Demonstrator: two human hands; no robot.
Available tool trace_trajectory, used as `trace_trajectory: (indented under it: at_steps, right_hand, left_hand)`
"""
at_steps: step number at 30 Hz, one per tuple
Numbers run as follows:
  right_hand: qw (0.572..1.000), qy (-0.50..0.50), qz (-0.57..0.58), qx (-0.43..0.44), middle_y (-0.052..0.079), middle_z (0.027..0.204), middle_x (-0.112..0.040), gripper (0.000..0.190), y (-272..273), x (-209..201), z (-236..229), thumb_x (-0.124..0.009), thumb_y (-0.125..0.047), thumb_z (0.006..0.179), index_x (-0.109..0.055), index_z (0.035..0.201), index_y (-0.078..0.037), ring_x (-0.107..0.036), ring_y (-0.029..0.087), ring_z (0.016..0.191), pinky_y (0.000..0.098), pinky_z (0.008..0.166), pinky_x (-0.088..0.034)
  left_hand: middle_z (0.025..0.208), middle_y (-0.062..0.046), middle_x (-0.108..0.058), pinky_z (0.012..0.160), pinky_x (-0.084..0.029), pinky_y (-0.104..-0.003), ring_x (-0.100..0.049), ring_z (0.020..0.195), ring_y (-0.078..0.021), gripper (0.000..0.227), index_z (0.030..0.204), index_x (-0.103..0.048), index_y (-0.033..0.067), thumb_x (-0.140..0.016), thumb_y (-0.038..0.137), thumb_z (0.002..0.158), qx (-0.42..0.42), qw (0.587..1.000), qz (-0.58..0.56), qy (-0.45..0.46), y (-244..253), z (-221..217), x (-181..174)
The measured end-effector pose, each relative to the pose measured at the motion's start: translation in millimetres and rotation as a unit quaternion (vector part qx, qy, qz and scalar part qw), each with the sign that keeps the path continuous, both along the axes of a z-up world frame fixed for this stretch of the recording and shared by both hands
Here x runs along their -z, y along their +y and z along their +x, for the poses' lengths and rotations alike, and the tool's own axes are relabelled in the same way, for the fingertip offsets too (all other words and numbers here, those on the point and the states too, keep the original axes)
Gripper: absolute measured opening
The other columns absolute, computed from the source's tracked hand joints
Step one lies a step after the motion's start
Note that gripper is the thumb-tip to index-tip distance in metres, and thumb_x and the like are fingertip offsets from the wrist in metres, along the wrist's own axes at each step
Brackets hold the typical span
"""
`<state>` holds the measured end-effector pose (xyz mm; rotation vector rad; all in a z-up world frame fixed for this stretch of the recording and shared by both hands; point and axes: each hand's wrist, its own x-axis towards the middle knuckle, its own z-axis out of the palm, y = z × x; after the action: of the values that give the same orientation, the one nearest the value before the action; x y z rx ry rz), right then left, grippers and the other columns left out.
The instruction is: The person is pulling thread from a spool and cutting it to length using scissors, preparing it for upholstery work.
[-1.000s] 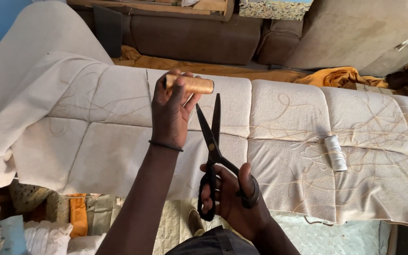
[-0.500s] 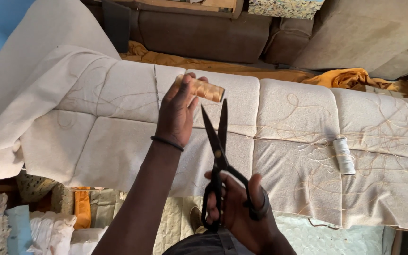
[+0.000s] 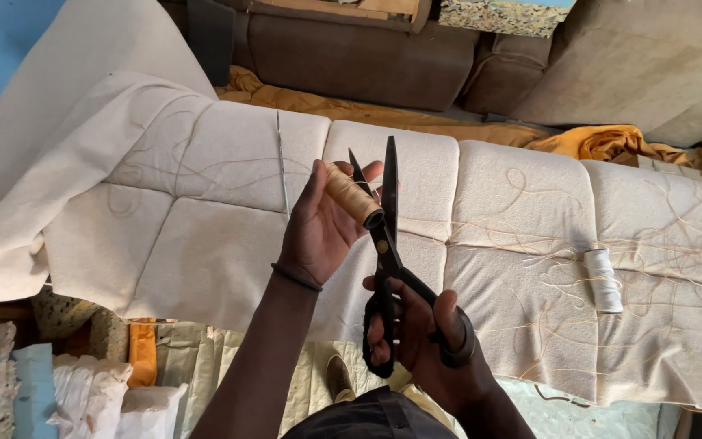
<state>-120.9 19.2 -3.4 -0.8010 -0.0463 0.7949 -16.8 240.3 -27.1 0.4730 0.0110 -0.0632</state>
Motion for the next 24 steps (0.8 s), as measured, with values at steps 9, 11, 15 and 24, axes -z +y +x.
trace_trajectory:
  at_steps: [9, 11, 15, 24]
  right_hand:
    - [0.997, -0.070, -0.041, 0.020, 0.013, 0.103, -0.073, 0.114, -11.4, 3.2, 10.5, -0.065, -0.088, 0.090, -0.058, 0.167, -0.003, -0.064, 0.024, 0.079, 0.0399, 0.075, -0.050]
    - [0.996, -0.078, -0.035, 0.036, 0.012, 0.096, -0.069, 0.118, -7.5, -1.4, 9.6, -0.068, -0.087, 0.090, -0.056, 0.165, 0.003, -0.060, 0.021, 0.074, 0.0381, 0.069, -0.047]
    - [0.998, -0.023, -0.001, 0.064, 0.010, 0.087, -0.066, 0.110, -9.0, 2.6, 10.0, -0.073, -0.083, 0.087, -0.063, 0.158, -0.001, -0.053, 0.017, 0.065, 0.0346, 0.060, -0.041]
    - [0.863, -0.208, -0.408, 0.212, 0.023, 0.077, -0.074, 0.082, -54.9, -15.5, 78.1, -0.089, -0.040, 0.092, -0.066, 0.152, 0.011, -0.071, 0.030, 0.059, 0.0357, 0.049, -0.048]
  left_hand:
    - [0.106, -0.007, -0.068, 0.083, -0.061, -0.037, -0.073, 0.098, -0.0191, 0.050, 0.121, -0.064, 0.0147, -0.061, 0.062, 0.105, -0.054, 0.957, 0.264, 0.111, -17.3, 9.4, -1.3]
    - [0.089, -0.013, -0.076, 0.057, -0.058, -0.037, -0.072, 0.069, -0.0216, 0.029, 0.116, -0.063, 0.0130, -0.062, 0.041, 0.109, -0.096, 0.917, 0.354, 0.156, -30.1, 9.1, -15.1]
    - [0.088, 0.000, -0.067, 0.073, -0.058, -0.038, -0.067, 0.078, -0.0153, 0.035, 0.110, -0.065, 0.0145, -0.062, 0.049, 0.109, -0.204, 0.810, 0.546, 0.063, -44.8, -0.8, -8.6]
    - [0.109, -0.023, -0.085, 0.097, -0.066, -0.064, -0.084, 0.111, -0.0494, 0.060, 0.137, -0.063, 0.0204, -0.072, 0.070, 0.104, -0.126, 0.711, 0.685, 0.099, -4.4, -1.0, 34.6]
